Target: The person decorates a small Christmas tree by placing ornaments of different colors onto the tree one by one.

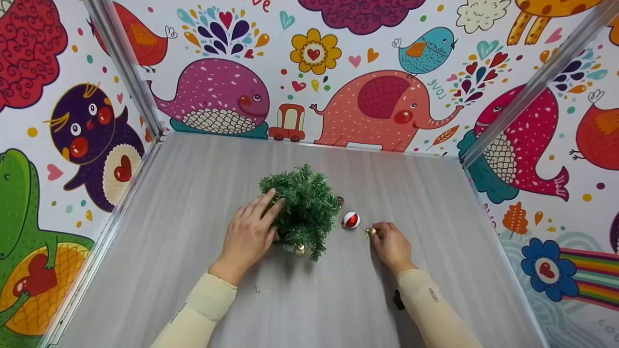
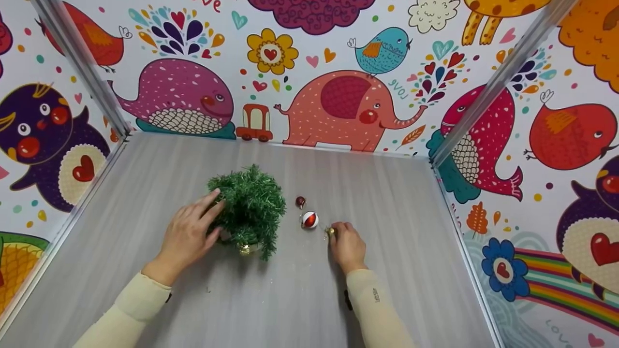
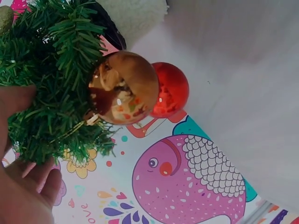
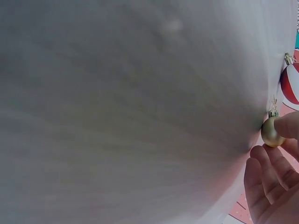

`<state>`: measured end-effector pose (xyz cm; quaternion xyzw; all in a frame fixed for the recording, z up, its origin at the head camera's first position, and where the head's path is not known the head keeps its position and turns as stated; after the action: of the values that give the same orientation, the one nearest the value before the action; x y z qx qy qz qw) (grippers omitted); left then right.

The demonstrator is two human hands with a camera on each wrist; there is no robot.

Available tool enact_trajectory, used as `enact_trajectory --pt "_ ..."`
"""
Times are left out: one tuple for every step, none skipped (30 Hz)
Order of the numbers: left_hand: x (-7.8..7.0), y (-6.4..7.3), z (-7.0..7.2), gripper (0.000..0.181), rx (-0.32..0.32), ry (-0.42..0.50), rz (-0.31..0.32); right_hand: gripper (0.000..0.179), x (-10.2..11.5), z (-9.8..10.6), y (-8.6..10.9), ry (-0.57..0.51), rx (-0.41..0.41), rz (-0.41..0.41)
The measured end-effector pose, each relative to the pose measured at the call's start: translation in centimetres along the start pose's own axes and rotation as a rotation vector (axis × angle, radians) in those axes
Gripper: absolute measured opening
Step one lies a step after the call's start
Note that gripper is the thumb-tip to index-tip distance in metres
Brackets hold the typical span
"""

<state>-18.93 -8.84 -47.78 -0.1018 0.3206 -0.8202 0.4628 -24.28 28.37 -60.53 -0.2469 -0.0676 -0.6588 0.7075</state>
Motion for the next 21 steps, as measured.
enact_trajectory --pt "0.06 0.01 0.03 0.065 -0.003 -0.002 -0.004 0.021 0.00 0.00 -0.02 0.000 -0.001 -0.001" --pt "0.11 0.02 0.05 0.065 -0.007 -0.005 -0.008 0.020 -0.01 -0.01 -0.04 0.000 -0.001 -0.003" --pt "0.16 0.02 0.07 0.065 -0.010 -0.007 -0.011 0.020 -0.02 -0.03 -0.07 0.000 -0.002 -0.006" --pt "0.20 0.02 0.10 0.065 -0.016 -0.009 -0.015 0.020 -0.04 -0.06 -0.08 0.000 -0.001 -0.008" --pt "0.26 0.01 0.13 0.065 -0.024 -0.010 -0.018 0.020 -0.05 -0.09 -0.10 0.002 -0.001 -0.008" --pt "0.31 0.01 0.14 0.065 -0.031 -0.012 -0.021 0.021 -0.07 -0.12 -0.12 0.002 -0.002 -0.009" --pt "0.37 0.01 0.13 0.065 -0.038 -0.013 -0.023 0.021 -0.11 -0.17 -0.13 0.001 -0.001 -0.009" --pt "0.43 0.02 0.11 0.064 -0.043 -0.017 -0.025 0.021 -0.13 -0.20 -0.14 0.002 0.001 -0.011" --pt "0.48 0.03 0.09 0.064 -0.046 -0.020 -0.027 0.021 -0.13 -0.20 -0.13 0.002 0.001 -0.010" --pt "0.52 0.03 0.07 0.063 -0.049 -0.022 -0.028 0.021 -0.13 -0.22 -0.12 0.004 0.003 -0.008" --pt "0.57 0.03 0.03 0.062 -0.051 -0.024 -0.030 0.021 -0.14 -0.23 -0.13 0.005 0.006 -0.010" --pt "0.60 0.03 0.01 0.062 -0.051 -0.028 -0.031 0.021 -0.14 -0.21 -0.12 0.005 0.009 -0.011" --pt "0.64 0.04 -0.01 0.062 -0.048 -0.030 -0.031 0.021 -0.14 -0.21 -0.12 0.007 0.013 -0.013" --pt "0.67 0.02 -0.03 0.061 -0.045 -0.032 -0.031 0.021 -0.14 -0.19 -0.10 0.008 0.018 -0.016" --pt "0.71 0.02 -0.05 0.062 -0.042 -0.034 -0.031 0.021 -0.14 -0.19 -0.11 0.008 0.021 -0.018" --pt "0.76 0.01 -0.06 0.062 -0.040 -0.034 -0.031 0.022 -0.15 -0.19 -0.12 0.009 0.024 -0.020" --pt "0.79 0.00 -0.05 0.062 -0.039 -0.035 -0.031 0.022 -0.16 -0.18 -0.11 0.010 0.026 -0.023" --pt "0.84 0.00 -0.02 0.062 -0.040 -0.036 -0.031 0.022 -0.17 -0.17 -0.11 0.011 0.027 -0.025" --pt "0.88 -0.01 -0.01 0.062 -0.039 -0.037 -0.032 0.022 -0.19 -0.16 -0.11 0.012 0.029 -0.028" --pt "0.93 -0.02 0.01 0.061 -0.042 -0.037 -0.034 0.022 -0.21 -0.15 -0.11 0.013 0.028 -0.029" --pt "0.95 -0.03 0.07 0.061 -0.047 -0.036 -0.035 0.021 -0.20 -0.12 -0.10 0.013 0.025 -0.028"
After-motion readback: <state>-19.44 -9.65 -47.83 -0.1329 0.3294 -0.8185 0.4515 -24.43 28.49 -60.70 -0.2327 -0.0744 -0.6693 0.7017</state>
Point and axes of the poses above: each hand's wrist, its own y-axis away from the middle knuckle, its own z-axis out of the back of the hand, x = y × z, the point moved 6 cm from there along -y, towards the middle knuckle
